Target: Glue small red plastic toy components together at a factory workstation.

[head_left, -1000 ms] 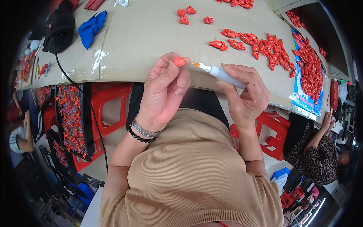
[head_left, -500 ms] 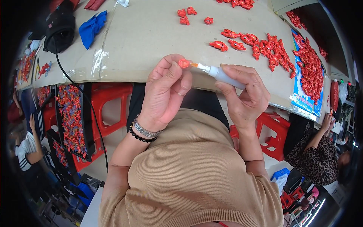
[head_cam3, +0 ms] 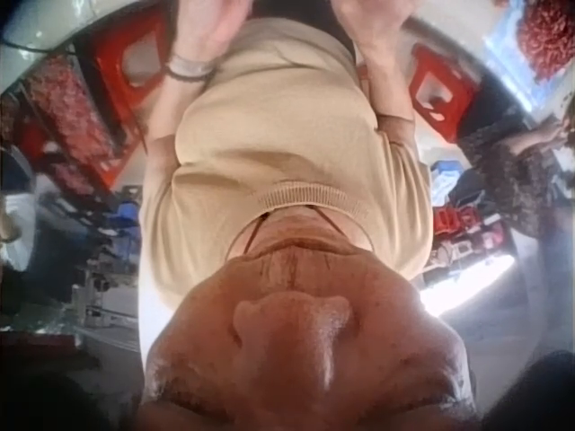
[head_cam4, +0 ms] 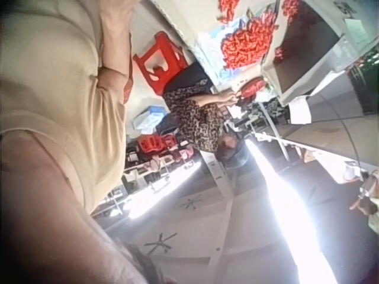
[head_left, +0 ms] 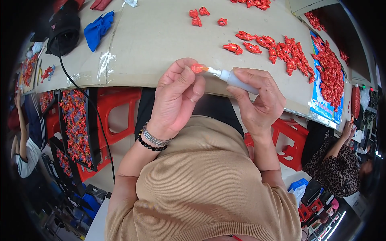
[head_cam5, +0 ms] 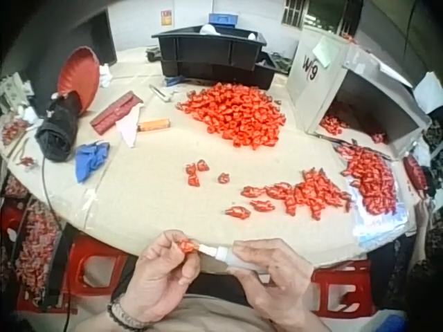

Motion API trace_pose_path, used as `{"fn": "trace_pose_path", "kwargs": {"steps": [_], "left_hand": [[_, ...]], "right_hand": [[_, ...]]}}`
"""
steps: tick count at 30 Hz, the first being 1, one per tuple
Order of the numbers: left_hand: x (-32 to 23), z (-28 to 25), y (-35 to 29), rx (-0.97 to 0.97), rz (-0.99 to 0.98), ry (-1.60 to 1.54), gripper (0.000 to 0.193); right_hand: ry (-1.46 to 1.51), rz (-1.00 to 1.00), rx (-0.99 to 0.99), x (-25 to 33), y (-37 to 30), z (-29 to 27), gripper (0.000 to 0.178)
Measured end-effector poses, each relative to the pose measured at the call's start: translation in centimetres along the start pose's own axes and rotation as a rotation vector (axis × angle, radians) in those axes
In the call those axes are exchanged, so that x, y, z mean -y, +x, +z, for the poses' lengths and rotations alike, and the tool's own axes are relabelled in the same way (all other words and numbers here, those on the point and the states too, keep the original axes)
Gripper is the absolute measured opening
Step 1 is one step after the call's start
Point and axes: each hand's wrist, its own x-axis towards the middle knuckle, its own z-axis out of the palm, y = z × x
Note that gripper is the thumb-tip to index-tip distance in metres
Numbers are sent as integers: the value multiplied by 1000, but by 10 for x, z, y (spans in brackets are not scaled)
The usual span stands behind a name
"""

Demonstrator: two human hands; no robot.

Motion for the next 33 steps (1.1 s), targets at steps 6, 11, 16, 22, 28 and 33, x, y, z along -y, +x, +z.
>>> {"fn": "trace_pose_path", "kwargs": {"steps": [6, 11, 16, 22, 28, 33], "left_hand": [[-2, 0, 0, 0, 9, 18, 19], [-2, 3, 0, -27, 15, 22, 19], [-1, 0, 1, 3, 9, 0, 19], [-2, 1, 1, -6, 8, 4, 18], [-1, 0, 2, 19, 9, -5, 18], [-1, 0, 2, 24, 8, -18, 18]], "right_hand": [[22, 52, -1, -1, -2, -4, 32], [23, 51, 6, -2, -4, -5, 32], [-13, 40, 23, -1, -3, -4, 31], [2, 61, 7, 1, -3, -6, 31], [25, 35, 20, 3, -2, -7, 32], [26, 40, 27, 3, -2, -6, 32]]}}
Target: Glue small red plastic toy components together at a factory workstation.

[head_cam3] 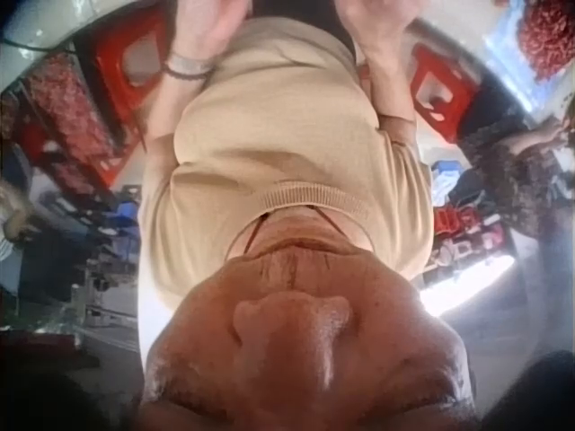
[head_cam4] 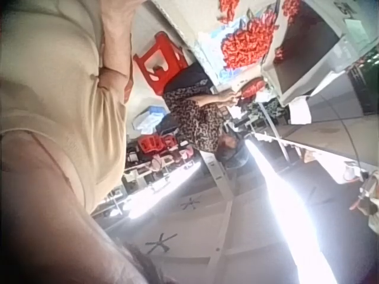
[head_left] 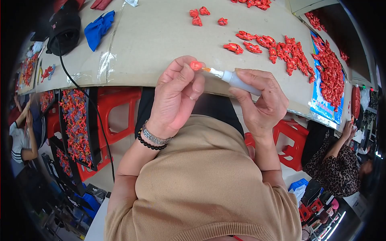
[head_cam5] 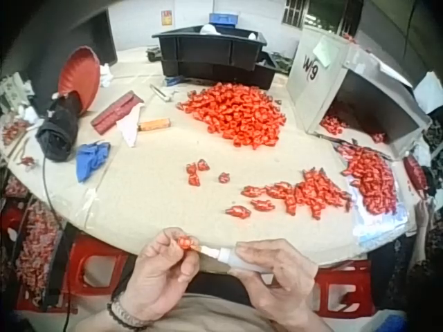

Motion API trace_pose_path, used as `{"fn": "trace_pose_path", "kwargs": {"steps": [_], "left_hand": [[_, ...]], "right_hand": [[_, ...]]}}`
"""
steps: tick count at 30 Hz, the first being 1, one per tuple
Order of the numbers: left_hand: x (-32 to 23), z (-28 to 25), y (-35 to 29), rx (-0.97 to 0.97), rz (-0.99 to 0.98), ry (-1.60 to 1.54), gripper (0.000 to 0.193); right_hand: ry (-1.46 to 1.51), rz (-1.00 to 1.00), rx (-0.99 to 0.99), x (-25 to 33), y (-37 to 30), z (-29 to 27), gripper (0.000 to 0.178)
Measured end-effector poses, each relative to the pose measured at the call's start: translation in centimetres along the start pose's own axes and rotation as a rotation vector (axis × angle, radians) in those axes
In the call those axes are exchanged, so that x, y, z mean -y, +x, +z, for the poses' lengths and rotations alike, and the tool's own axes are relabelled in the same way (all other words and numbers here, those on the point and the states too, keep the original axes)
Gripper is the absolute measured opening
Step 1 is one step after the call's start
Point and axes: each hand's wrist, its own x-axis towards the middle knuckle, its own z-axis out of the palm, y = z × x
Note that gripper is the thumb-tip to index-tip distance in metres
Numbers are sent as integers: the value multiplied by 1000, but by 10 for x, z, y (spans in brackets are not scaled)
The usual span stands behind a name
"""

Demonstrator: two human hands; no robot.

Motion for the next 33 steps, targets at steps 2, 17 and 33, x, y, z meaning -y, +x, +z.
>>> {"fn": "trace_pose_path", "kwargs": {"steps": [2, 17, 33], "left_hand": [[0, 2, 0, -14, 4, -3, 18], [-1, 3, 1, -56, 33, -73, 17], [1, 0, -1, -11, 49, -151, 15]], "right_hand": [[-6, -6, 2, -1, 0, 0, 32], [12, -30, -52, -4, -2, 2, 34], [9, -26, -46, -3, -5, 7, 34]]}}
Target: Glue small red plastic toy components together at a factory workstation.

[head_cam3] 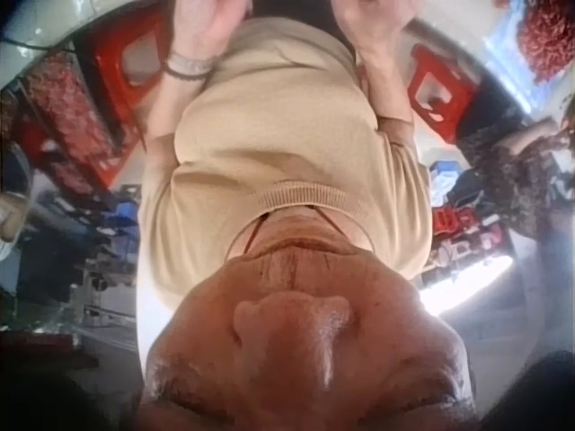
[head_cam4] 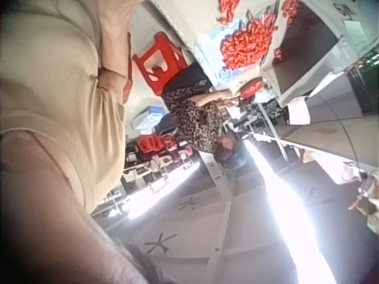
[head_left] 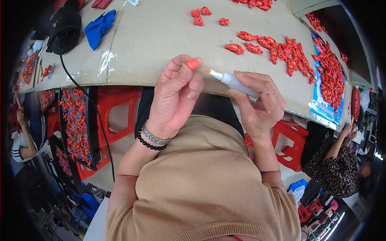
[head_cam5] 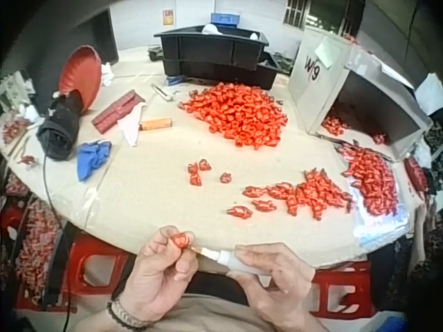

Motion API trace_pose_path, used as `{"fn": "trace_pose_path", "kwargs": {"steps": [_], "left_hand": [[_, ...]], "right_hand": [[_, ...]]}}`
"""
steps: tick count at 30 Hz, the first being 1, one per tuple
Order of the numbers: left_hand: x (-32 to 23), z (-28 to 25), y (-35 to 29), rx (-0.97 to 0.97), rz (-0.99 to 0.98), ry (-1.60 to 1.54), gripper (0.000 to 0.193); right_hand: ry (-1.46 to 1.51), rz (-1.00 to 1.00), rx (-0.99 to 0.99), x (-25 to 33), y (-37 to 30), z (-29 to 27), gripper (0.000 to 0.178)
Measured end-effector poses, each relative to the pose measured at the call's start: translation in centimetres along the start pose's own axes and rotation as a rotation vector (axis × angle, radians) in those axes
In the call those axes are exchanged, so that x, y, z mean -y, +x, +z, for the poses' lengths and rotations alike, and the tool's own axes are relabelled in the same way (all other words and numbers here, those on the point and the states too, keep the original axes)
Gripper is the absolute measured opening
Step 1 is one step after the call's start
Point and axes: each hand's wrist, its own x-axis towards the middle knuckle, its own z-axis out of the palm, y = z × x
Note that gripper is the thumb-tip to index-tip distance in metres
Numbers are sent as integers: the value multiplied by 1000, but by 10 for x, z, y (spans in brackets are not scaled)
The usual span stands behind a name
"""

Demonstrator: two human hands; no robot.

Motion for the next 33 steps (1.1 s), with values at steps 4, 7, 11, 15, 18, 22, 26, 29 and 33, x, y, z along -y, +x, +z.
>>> {"fn": "trace_pose_path", "kwargs": {"steps": [4, 7, 11, 15, 18, 22, 26, 29, 33], "left_hand": [[0, -1, 1, 4, 1, -2, 14], [-1, -1, 2, 4, -9, -7, 13], [-2, 0, 2, 16, -15, -4, 13], [-2, 0, 0, 0, -18, 12, 12], [-4, 0, 1, -11, -19, 28, 11], [-6, -6, 1, -7, -12, 26, 16], [-5, -6, 2, 2, -12, 26, 17], [-5, -8, 4, 24, -12, 35, 18], [-5, -7, 3, 27, -12, 60, 16]], "right_hand": [[39, 39, -39, -3, -2, -1, 33], [121, 116, -13, -7, -3, -8, 43], [349, 392, -72, -4, 9, -10, 48], [629, 631, -24, -3, 38, -10, 45], [643, 630, 36, -10, 57, -8, 38], [468, 614, 105, -29, 87, 5, 35], [141, 558, 300, -44, 116, 30, 24], [-183, 53, 409, -55, 121, 50, 22], [-378, 2, 486, -44, 122, 65, 23]]}}
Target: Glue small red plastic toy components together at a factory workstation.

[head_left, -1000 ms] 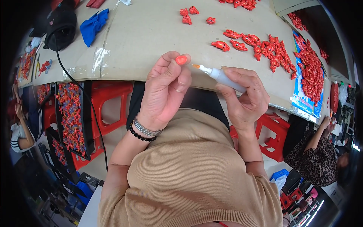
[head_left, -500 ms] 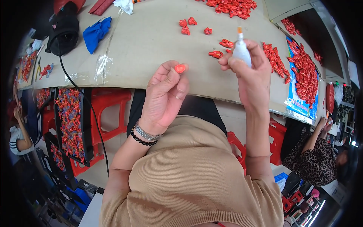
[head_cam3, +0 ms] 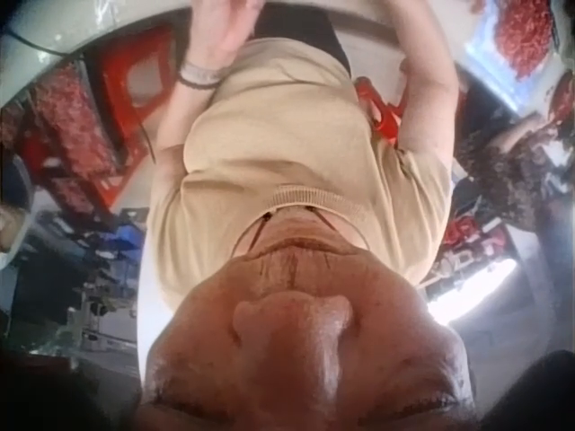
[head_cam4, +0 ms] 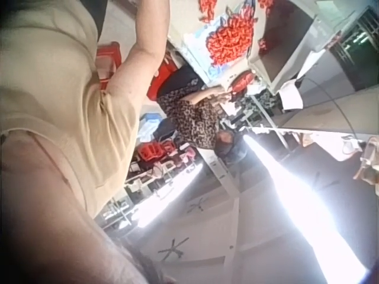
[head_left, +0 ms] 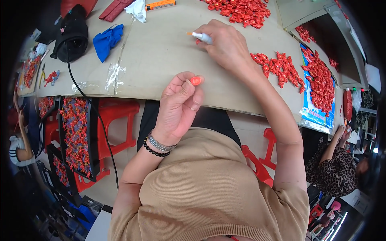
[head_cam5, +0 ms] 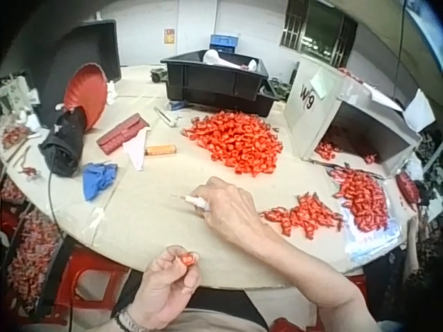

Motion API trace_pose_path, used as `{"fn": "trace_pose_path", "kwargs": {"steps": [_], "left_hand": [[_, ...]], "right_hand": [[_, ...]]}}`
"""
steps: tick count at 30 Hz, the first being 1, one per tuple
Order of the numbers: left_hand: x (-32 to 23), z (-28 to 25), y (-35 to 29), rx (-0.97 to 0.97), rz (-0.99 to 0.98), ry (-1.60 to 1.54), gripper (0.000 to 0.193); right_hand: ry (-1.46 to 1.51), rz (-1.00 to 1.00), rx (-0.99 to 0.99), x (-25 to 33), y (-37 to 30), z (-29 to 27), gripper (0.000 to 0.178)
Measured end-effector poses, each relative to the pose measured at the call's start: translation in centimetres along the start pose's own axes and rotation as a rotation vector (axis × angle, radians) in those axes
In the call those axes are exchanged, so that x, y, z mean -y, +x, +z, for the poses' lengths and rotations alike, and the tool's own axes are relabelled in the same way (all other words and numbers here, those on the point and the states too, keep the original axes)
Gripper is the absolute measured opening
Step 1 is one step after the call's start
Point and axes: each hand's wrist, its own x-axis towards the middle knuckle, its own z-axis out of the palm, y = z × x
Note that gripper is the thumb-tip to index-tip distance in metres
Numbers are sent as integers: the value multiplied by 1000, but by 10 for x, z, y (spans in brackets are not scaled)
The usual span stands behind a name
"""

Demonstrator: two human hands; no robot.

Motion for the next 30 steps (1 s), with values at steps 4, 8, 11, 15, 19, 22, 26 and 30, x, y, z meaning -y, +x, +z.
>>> {"fn": "trace_pose_path", "kwargs": {"steps": [4, 8, 11, 15, 19, 22, 26, 30], "left_hand": [[0, 0, 0, -2, -6, 13, 13], [0, -2, 1, 10, 1, -9, 13], [0, -2, 1, -1, 9, -5, 18], [1, 0, 0, 4, -1, 16, 18], [4, 5, -4, -45, 6, 78, 18], [7, 9, -5, -61, 10, 130, 19], [10, 12, -6, -82, 11, 184, 22], [12, 13, -6, -79, 32, 224, 24]], "right_hand": [[-156, -71, 30, -3, -4, 9, 23], [-13, -87, -51, 2, -17, -4, 23], [175, -41, -159, 7, -34, -19, 24], [570, 208, -100, 16, -68, -29, 21], [898, 355, -103, 24, -94, -23, 23], [975, 448, -112, 31, -104, -24, 26], [1013, 386, -195, 24, -109, -17, 24], [1076, 441, -222, 31, -110, -18, 20]]}}
